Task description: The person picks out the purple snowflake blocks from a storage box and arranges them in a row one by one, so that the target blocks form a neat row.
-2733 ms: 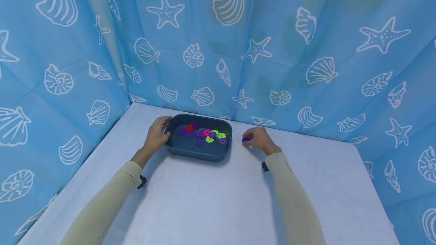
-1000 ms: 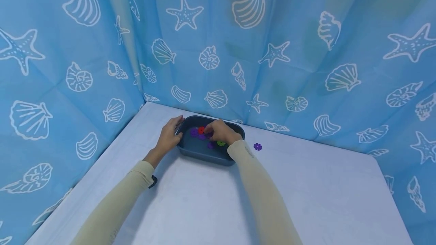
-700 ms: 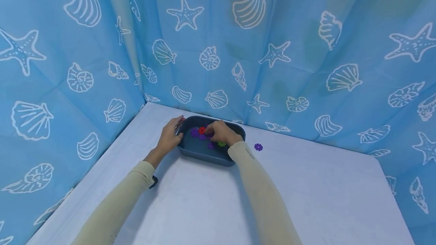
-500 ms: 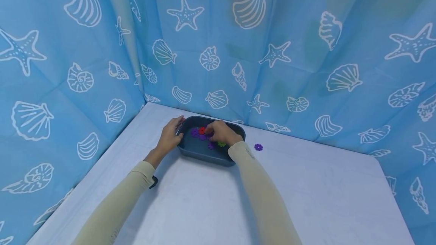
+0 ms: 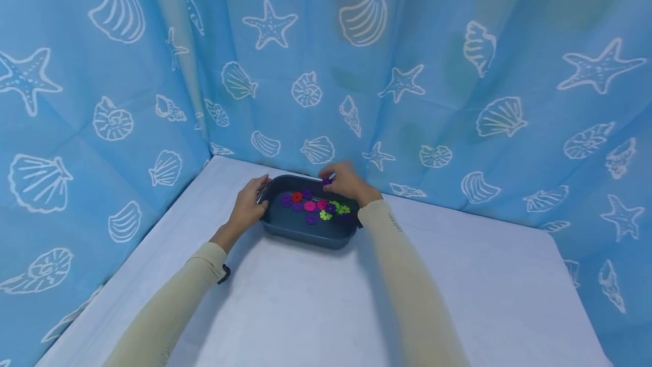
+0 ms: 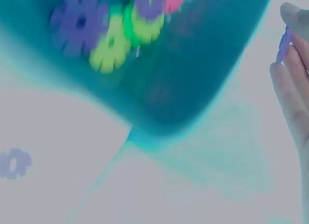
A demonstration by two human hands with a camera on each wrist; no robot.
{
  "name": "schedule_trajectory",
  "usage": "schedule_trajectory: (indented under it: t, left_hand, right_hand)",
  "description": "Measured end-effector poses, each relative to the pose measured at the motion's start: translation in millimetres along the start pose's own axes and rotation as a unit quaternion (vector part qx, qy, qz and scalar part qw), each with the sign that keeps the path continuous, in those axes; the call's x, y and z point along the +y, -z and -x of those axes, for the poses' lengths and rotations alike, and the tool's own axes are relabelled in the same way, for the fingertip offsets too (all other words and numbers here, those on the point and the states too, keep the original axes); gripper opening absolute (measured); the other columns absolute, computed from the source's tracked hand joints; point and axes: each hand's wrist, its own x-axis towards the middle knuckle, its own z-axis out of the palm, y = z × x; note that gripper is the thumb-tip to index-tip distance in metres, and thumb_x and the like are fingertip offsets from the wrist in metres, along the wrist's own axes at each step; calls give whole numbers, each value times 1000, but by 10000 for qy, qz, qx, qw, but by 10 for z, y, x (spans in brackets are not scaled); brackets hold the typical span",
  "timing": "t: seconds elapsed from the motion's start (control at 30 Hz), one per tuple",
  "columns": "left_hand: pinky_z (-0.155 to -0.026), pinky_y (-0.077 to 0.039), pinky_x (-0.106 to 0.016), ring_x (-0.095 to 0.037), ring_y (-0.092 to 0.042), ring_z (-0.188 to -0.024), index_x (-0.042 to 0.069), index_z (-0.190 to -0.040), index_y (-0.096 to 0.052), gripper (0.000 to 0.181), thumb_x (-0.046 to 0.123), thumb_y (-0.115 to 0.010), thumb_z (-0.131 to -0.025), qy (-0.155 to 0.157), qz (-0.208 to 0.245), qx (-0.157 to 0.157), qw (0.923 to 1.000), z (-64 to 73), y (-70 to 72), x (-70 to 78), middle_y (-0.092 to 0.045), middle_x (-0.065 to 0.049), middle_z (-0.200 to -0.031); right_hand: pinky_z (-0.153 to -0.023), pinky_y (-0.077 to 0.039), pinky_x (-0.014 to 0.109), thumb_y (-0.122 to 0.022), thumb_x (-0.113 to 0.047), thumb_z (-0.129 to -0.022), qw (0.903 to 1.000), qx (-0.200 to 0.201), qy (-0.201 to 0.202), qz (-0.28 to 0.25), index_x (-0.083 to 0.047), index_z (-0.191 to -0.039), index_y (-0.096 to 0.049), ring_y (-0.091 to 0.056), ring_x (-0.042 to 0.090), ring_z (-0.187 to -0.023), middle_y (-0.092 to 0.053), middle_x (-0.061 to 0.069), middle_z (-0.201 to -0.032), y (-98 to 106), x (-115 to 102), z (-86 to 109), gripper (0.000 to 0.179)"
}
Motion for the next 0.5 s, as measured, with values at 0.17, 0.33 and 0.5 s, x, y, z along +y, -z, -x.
schedule_trajectory:
  t: [0.17, 0.33, 0.5]
  left_hand:
    - [-110, -40, -28, -30, -47, -130, -8, -143, -39, 68, -21, -56, -78, 55, -29, -41, 10000, 2, -5, -12, -48, -21, -136]
    - [-110, -40, -29, -30, -47, -130, -8, -142, -39, 67, -21, -56, -79, 63, -20, -46, 10000, 6, -7, -10, -48, -21, -136]
    - [-110, -39, -29, -30, -46, -131, -8, -143, -38, 67, -20, -57, -79, 85, -12, -91, 9999, 4, -3, 20, -47, -21, -136]
  right_hand:
    - [-92, -55, 46, -74, -6, -84, 9988, 348, -175, 289, -2, -115, -71, -63, 30, -105, -69, 14, -112, 261, 182, 245, 31]
    - [-91, -56, 47, -75, -8, -85, 9972, 508, -416, 358, -1, -114, -71, -63, 32, -105, -68, 15, -111, 425, 397, 566, 30]
    - [-89, -57, 48, -75, -10, -84, 9924, 554, -1079, 203, -5, -113, -72, -61, 32, -104, -68, 13, -111, 480, 591, 892, 29]
